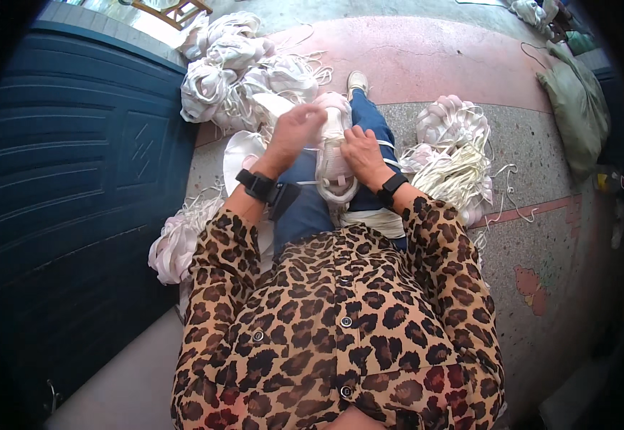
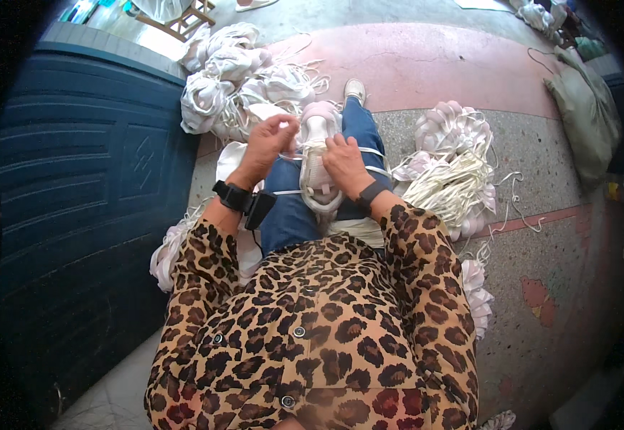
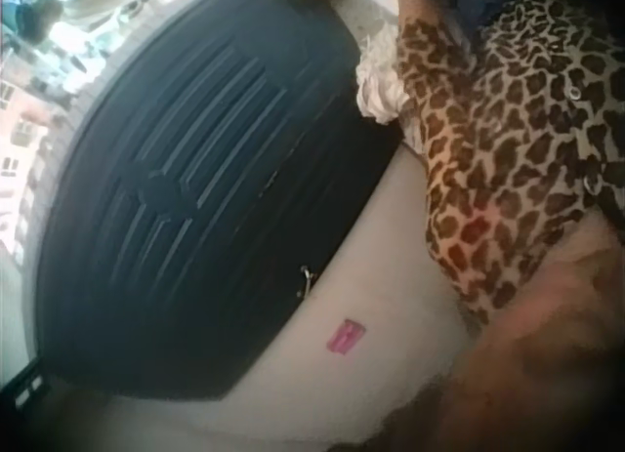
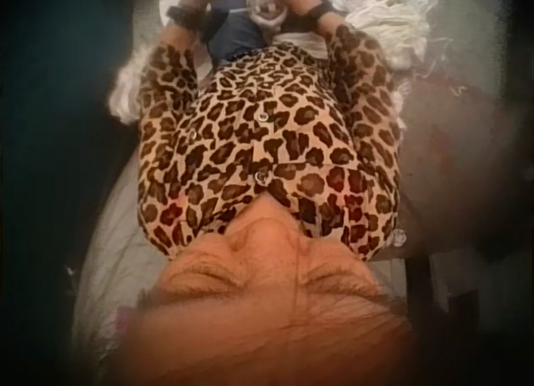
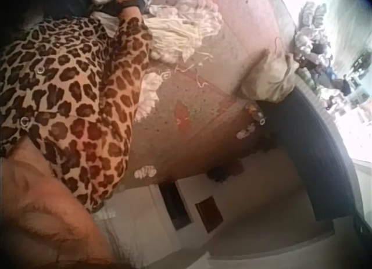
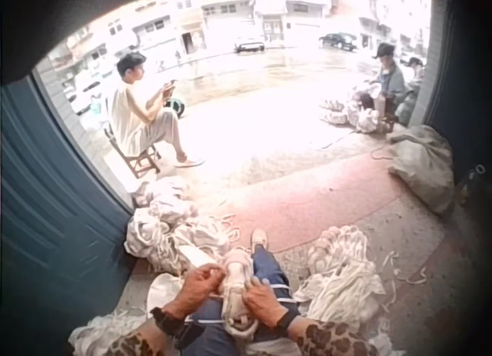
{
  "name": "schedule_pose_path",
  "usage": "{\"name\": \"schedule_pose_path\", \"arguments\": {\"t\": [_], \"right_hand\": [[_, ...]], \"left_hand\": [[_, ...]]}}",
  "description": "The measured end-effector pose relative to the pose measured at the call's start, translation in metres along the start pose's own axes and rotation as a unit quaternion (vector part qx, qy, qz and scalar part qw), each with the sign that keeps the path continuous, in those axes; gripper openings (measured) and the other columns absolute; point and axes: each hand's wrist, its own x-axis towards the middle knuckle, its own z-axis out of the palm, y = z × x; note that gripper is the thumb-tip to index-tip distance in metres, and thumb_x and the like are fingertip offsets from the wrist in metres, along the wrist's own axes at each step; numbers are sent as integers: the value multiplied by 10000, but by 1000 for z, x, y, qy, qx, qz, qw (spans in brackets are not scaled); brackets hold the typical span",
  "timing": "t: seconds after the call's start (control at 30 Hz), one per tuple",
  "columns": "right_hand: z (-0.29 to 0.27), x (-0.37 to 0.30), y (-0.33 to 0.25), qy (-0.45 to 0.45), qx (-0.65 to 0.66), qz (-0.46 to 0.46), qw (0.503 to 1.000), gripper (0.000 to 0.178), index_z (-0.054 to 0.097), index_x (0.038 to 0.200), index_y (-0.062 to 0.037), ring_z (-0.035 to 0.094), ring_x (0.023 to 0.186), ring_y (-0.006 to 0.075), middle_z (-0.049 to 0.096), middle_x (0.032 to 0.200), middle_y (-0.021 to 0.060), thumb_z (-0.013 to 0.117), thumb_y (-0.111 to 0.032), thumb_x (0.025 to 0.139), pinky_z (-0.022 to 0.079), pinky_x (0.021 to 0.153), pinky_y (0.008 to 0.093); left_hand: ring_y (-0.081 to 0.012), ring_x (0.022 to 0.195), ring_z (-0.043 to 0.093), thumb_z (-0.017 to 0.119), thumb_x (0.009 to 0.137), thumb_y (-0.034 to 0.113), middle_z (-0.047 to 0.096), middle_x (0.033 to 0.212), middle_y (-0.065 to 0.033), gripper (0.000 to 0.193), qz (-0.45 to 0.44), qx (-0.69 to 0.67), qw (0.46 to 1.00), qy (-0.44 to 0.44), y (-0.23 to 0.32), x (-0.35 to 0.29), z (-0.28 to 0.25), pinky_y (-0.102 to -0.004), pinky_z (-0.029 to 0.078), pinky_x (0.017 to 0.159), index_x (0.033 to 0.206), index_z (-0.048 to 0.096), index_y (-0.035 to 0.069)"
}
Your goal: The recorder is attaching white strings to pink and white shoe upper components as part of a manufacturing process.
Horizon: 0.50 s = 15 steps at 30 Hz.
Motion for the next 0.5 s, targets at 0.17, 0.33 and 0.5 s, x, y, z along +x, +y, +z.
{"name": "schedule_pose_path", "arguments": {"t": [0.17, 0.33, 0.5], "right_hand": [[-35, -22, -26, 102, 205, -150, 962, 155, 604, 887, -110, 535, 923, 269, 522, 899, 75, 629, -142, 737, 429, 856, 401], [-44, -46, -43, -113, 394, -160, 898, 129, 620, 952, -84, 658, 872, 340, 653, 882, 160, 601, -138, 837, 523, 796, 435], [-14, -43, -24, 1, 225, -87, 970, 81, 550, 841, -87, 640, 687, 286, 618, 728, 89, 593, -155, 852, 466, 635, 435]], "left_hand": [[-140, 726, 638, 640, 948, 173, 691, 791, -77, 218, 79, 308, 948, 16, -85, 1, -12, -326, 517, 674, 1072, 682, -1], [-315, 826, 686, 623, 894, 202, 707, 876, -173, 206, 58, 462, 883, -49, -83, 1, 12, -409, 536, 742, 953, 732, 37], [-370, 870, 687, 589, 861, 170, 690, 861, -194, 177, 88, 567, 819, -10, -88, -6, 24, -495, 551, 736, 814, 710, 48]]}}
